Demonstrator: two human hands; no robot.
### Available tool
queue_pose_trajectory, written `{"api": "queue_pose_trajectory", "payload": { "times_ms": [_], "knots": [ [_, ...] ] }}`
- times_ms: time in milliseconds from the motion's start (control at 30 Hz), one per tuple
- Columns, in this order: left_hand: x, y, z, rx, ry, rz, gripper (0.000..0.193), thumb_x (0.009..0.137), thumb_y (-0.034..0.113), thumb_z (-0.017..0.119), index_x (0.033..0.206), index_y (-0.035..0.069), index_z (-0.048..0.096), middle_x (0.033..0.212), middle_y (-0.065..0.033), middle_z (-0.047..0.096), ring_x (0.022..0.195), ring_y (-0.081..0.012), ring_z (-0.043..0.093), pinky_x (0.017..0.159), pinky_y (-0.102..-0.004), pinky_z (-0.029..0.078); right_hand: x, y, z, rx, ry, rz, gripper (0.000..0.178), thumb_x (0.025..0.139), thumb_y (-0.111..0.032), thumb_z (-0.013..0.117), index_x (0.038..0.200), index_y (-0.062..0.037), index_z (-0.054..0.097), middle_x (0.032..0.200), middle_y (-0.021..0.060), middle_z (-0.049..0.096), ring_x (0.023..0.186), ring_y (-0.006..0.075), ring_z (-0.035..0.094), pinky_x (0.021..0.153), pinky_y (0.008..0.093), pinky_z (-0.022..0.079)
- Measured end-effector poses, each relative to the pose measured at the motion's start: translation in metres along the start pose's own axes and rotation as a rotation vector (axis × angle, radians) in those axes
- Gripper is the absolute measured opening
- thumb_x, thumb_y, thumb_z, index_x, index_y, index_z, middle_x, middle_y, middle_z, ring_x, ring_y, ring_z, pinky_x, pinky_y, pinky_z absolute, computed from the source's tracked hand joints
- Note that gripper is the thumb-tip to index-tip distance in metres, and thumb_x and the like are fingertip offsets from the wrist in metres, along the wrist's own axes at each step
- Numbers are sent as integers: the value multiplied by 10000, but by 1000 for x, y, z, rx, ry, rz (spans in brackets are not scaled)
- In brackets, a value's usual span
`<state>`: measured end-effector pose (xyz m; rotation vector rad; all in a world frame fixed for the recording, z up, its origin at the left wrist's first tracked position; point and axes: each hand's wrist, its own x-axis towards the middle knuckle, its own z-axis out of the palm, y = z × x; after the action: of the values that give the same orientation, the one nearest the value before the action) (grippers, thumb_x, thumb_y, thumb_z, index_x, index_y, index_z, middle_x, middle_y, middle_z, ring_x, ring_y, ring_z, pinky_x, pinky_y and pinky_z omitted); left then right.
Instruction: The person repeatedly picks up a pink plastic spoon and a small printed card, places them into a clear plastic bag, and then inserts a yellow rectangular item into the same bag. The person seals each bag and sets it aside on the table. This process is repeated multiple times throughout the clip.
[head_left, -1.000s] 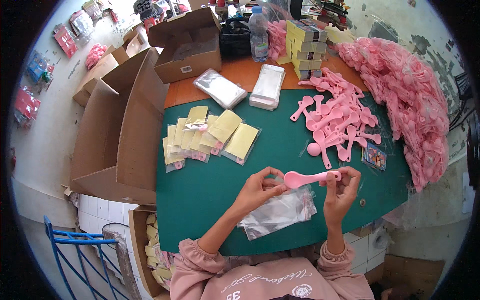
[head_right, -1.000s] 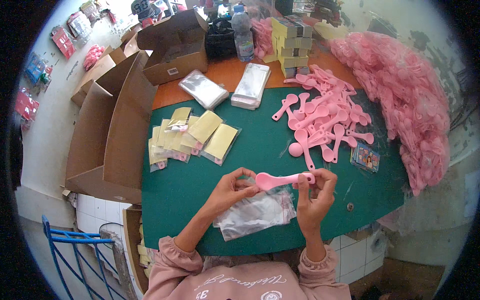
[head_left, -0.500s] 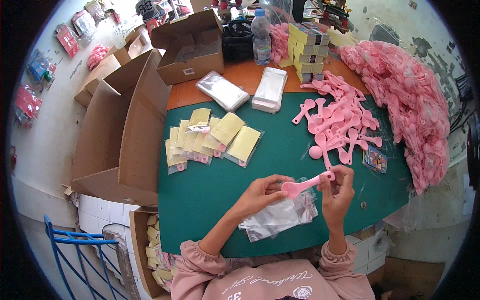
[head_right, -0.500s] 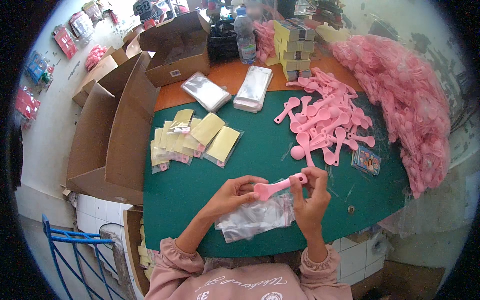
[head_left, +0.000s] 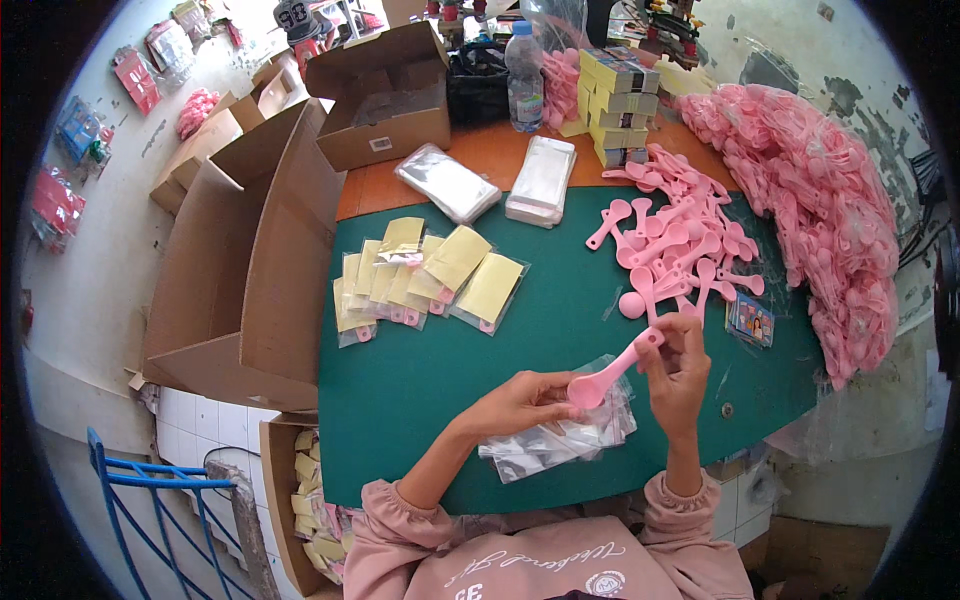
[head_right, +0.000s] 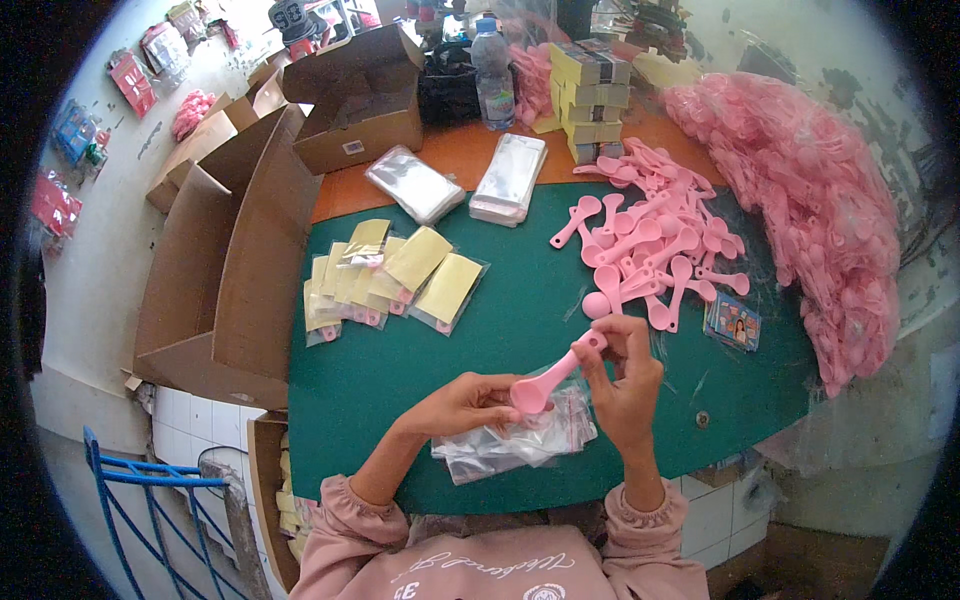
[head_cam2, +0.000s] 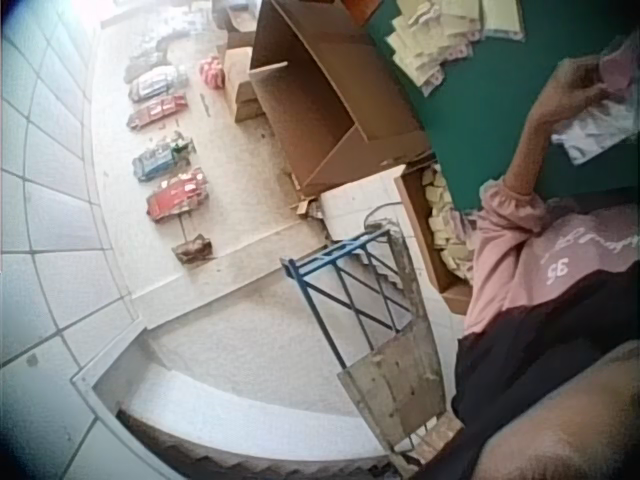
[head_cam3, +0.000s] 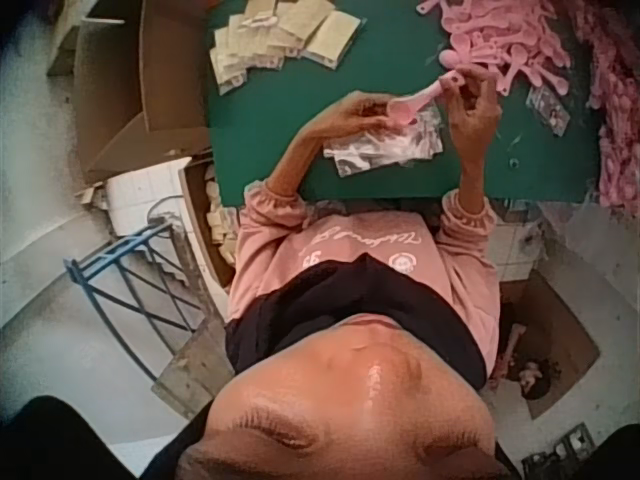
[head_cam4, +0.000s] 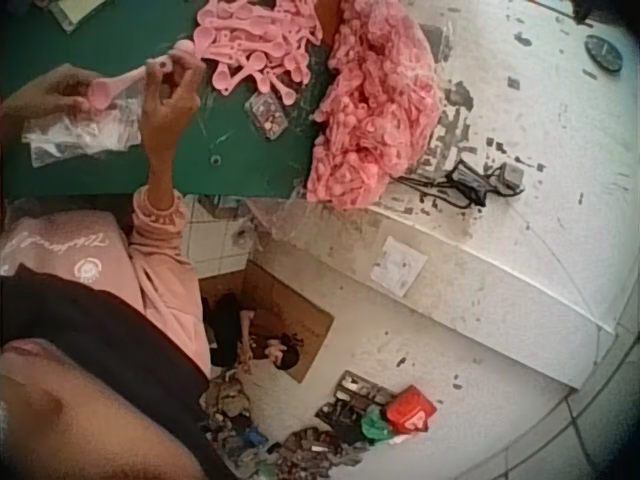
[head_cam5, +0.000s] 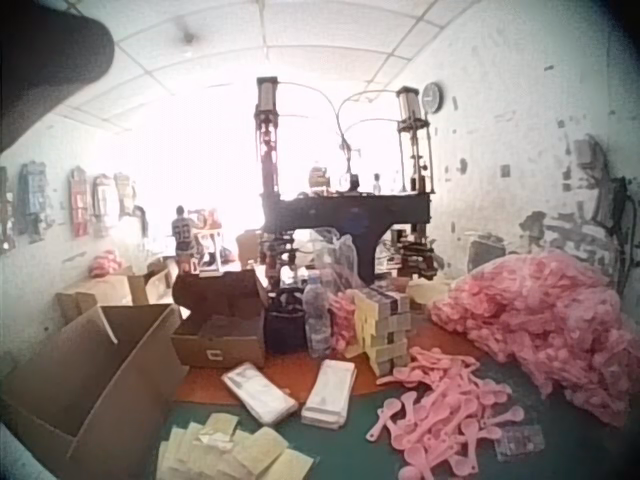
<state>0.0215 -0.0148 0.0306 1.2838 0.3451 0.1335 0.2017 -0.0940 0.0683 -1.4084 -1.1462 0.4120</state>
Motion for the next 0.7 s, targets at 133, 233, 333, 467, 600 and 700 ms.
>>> {"api": "queue_pose_trajectory", "payload": {
  "times_ms": [133, 233, 333, 467, 600, 700],
  "knots": [
    [-2, 6, -1, 47, 5, 49, 504, 838, 84, 565, 1300, 39, 369, 996, -55, 591, 860, -85, 544, 711, -215, 461, 1, -1, -4, 23, -32, -14, 220, 794, -50, 621, 953, -8, 475, 709, 30, 555, 652, 46, 502, 557, 171, 403],
    [-3, 3, -1, 77, 13, 74, 515, 833, 64, 567, 1304, 41, 363, 1004, -54, 583, 857, -86, 536, 736, -227, 458, 1, -2, -3, 36, -29, -12, 219, 791, -48, 623, 947, -8, 475, 708, 31, 555, 658, 47, 504, 562, 174, 409],
    [-3, 6, -1, 78, 17, 109, 522, 830, 36, 559, 1309, 37, 354, 1035, -62, 570, 887, -94, 527, 785, -236, 444, -1, 0, -1, 37, -126, 19, 217, 789, -52, 625, 938, -9, 473, 709, 33, 554, 649, 50, 506, 561, 181, 416],
    [2, 0, 0, -10, 59, 243, 511, 842, 32, 537, 1313, 19, 338, 1096, -82, 550, 962, -108, 507, 854, -239, 410, -2, -3, -2, 11, -109, 85, 209, 789, -55, 620, 926, -9, 469, 695, 37, 561, 624, 57, 521, 542, 189, 425],
    [4, 0, 7, -104, 38, 188, 532, 834, 78, 564, 1310, 7, 338, 1185, -81, 500, 1012, -109, 475, 886, -254, 386, -3, -2, 6, -1, -250, 154, 206, 787, -46, 613, 914, -13, 453, 682, 40, 577, 591, 53, 527, 513, 190, 425],
    [5, -2, 13, -131, 142, 248, 446, 885, 159, 511, 1284, 7, 380, 1068, -49, 556, 936, -83, 498, 830, -240, 411, -3, 0, 5, 114, -152, 229, 211, 788, -48, 611, 911, -18, 443, 679, 44, 585, 582, 49, 532, 503, 187, 422]
  ]
}}
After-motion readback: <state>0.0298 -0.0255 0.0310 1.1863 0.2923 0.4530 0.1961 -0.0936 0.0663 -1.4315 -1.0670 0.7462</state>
